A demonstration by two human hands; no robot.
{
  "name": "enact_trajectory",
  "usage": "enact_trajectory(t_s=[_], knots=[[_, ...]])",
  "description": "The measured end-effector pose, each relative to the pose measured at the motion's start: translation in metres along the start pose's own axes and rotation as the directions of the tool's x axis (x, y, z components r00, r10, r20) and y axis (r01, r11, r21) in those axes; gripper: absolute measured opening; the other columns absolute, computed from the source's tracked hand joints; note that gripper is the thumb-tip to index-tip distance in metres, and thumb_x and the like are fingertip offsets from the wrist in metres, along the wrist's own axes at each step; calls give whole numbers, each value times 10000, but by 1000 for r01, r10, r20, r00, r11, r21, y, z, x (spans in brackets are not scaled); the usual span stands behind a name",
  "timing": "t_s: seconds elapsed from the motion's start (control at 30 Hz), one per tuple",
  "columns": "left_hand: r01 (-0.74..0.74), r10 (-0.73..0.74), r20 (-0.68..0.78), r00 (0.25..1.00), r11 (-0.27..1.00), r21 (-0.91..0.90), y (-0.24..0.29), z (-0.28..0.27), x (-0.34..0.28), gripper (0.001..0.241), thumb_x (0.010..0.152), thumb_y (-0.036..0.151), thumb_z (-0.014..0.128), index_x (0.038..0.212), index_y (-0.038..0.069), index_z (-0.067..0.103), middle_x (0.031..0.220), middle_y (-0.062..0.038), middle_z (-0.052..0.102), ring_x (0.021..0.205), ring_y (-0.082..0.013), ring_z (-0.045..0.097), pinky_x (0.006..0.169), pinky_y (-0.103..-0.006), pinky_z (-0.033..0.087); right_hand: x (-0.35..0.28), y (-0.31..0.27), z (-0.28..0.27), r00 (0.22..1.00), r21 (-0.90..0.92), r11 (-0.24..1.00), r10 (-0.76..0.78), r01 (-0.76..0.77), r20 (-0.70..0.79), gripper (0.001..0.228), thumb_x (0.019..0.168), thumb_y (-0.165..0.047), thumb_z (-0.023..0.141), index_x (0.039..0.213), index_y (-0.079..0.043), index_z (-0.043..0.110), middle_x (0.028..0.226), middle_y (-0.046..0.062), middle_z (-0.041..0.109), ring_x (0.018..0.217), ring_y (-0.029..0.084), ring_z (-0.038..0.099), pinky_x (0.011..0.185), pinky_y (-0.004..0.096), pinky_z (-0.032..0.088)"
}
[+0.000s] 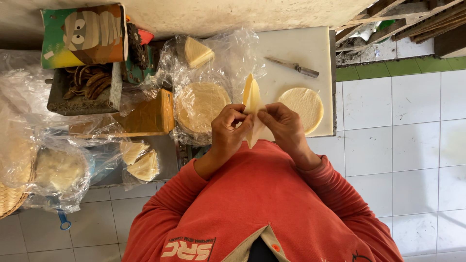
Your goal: The person peels circular flatbreads one at a time from a stack and folds them into triangles on a white cutting board.
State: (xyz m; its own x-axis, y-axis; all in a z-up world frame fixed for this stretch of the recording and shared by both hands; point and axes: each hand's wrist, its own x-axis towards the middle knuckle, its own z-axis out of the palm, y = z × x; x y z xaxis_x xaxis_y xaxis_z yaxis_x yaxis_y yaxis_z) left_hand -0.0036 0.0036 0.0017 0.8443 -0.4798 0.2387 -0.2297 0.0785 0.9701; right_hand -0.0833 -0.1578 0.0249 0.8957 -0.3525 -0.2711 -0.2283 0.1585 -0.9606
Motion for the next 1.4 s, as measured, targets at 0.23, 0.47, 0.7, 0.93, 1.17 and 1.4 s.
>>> enact_trajectory(t_s=[0.23,0.47,0.7,0.93,1.17,1.4], knots=[[267,-251,97,963,939,-219,-9,-2,0,487,967,140,788,1285,-9,450,1153,-106,641,948,-116,685,815,-242,624,-4,1,7,991,-260,956,-128,132,34,179,1003,-129,698,1094,23,677,962,72,756,902,90,705,797,252,591],[498,-481,160,862,863,-84,-2,-13,14,249,977,231,731,1076,9,678,880,-71,733,748,-104,680,678,-240,598,-2,12,7,976,-128,970,-195,205,93,167,1030,-123,666,1120,18,655,1028,66,721,960,94,688,852,246,588],[404,-393,94,915,887,-222,3,-18,14,247,1030,265,691,1038,19,667,839,-43,683,699,-76,617,621,-227,558,5,20,-11,993,100,990,95,-102,71,310,1068,-245,660,1188,39,628,927,45,653,811,98,541,690,244,479],[330,-323,115,940,942,-56,14,0,4,262,1007,277,652,1108,35,651,801,-19,666,609,-57,578,535,-220,498,7,11,10,991,-180,981,-96,78,-92,377,962,-235,724,1187,34,584,951,25,680,818,66,605,698,237,538],[197,-181,102,978,964,-180,11,-2,7,243,1069,250,655,1140,27,588,968,-45,648,839,-75,630,746,-232,577,7,9,11,980,-152,975,-178,163,-91,187,1027,-176,689,1068,0,639,890,41,671,793,74,599,701,244,525],[375,-364,95,926,917,-136,10,3,14,314,997,365,631,1072,61,637,885,-3,668,741,-47,610,635,-206,535,-1,6,12,911,-390,830,-408,398,63,138,1008,-120,689,1000,-3,616,881,78,676,739,106,645,654,284,533]])
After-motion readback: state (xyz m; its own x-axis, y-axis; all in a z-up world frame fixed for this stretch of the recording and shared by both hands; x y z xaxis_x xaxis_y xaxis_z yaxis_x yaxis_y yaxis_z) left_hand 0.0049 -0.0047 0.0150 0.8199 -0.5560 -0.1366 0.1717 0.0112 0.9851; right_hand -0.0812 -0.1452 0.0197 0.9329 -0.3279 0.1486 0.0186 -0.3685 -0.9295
